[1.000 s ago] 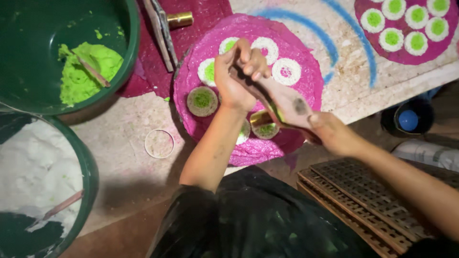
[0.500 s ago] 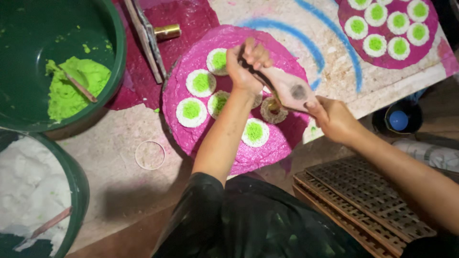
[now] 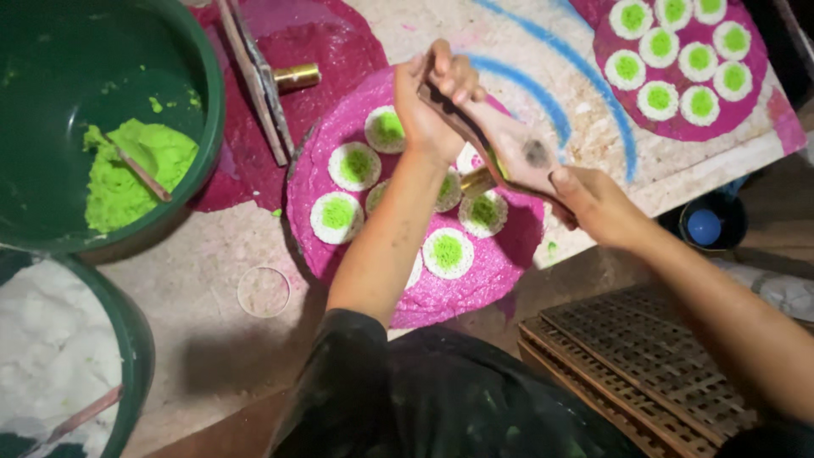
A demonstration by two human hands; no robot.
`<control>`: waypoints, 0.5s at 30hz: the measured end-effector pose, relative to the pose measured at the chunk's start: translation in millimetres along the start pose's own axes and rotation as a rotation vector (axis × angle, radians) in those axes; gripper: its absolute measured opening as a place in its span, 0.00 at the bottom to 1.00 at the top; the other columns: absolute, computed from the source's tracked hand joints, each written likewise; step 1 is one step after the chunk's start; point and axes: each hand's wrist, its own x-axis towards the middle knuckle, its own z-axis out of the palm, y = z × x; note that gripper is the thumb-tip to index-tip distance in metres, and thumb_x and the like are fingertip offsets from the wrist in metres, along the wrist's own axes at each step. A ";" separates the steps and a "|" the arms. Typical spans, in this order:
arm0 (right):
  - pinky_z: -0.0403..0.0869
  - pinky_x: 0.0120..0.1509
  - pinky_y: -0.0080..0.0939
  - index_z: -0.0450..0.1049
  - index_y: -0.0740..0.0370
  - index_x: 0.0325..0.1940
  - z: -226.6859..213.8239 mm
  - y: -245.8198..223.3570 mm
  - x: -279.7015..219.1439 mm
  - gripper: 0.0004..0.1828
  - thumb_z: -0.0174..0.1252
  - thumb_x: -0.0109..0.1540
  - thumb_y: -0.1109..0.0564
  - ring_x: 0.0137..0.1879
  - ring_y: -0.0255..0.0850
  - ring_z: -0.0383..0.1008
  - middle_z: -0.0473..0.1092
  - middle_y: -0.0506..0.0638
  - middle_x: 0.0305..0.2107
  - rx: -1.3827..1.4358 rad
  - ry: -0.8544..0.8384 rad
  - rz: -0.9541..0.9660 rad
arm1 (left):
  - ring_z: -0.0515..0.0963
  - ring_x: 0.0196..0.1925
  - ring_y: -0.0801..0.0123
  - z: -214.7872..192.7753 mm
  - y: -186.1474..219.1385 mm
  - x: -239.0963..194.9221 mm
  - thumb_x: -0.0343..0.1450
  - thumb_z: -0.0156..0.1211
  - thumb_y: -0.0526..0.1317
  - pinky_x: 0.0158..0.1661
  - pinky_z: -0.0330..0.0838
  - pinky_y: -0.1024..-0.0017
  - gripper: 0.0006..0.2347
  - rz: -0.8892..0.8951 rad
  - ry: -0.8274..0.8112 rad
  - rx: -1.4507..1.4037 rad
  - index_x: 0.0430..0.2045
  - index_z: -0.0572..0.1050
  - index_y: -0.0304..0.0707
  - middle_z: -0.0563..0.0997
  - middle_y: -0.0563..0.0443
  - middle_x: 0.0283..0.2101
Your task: The person prepares colorful snacks by pressing white and green dough into small molds using a hand-held tool and a stick. They arrange the finished snacks on a large tray and refill the tool from bowls containing more dough.
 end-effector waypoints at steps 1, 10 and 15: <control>0.67 0.31 0.40 0.70 0.69 0.31 -7.2 -0.4 1.7 0.40 0.37 0.70 0.29 0.25 0.37 0.65 0.65 0.48 0.18 -0.007 0.015 0.027 | 0.64 0.25 0.70 2.4 -1.1 7.2 0.73 0.43 0.48 0.36 0.65 0.66 0.12 0.000 -0.018 -0.009 0.23 0.63 0.44 0.60 0.59 0.20; 0.72 0.43 0.52 0.78 0.69 0.45 -3.3 -17.0 44.0 0.34 0.44 0.70 0.34 0.35 0.54 0.76 0.73 0.64 0.24 -0.383 0.247 -0.012 | 0.60 0.21 0.74 -53.0 -16.7 52.0 0.70 0.43 0.49 0.31 0.62 0.69 0.11 -0.017 0.068 -0.165 0.19 0.63 0.47 0.59 0.61 0.18; 0.74 0.45 0.57 0.77 0.70 0.46 0.1 -8.7 48.0 0.34 0.42 0.69 0.35 0.36 0.62 0.80 0.75 0.70 0.26 -0.308 0.191 0.146 | 0.59 0.19 0.74 -70.5 -21.1 51.9 0.70 0.42 0.51 0.28 0.60 0.70 0.13 -0.038 0.160 -0.159 0.17 0.63 0.48 0.58 0.62 0.16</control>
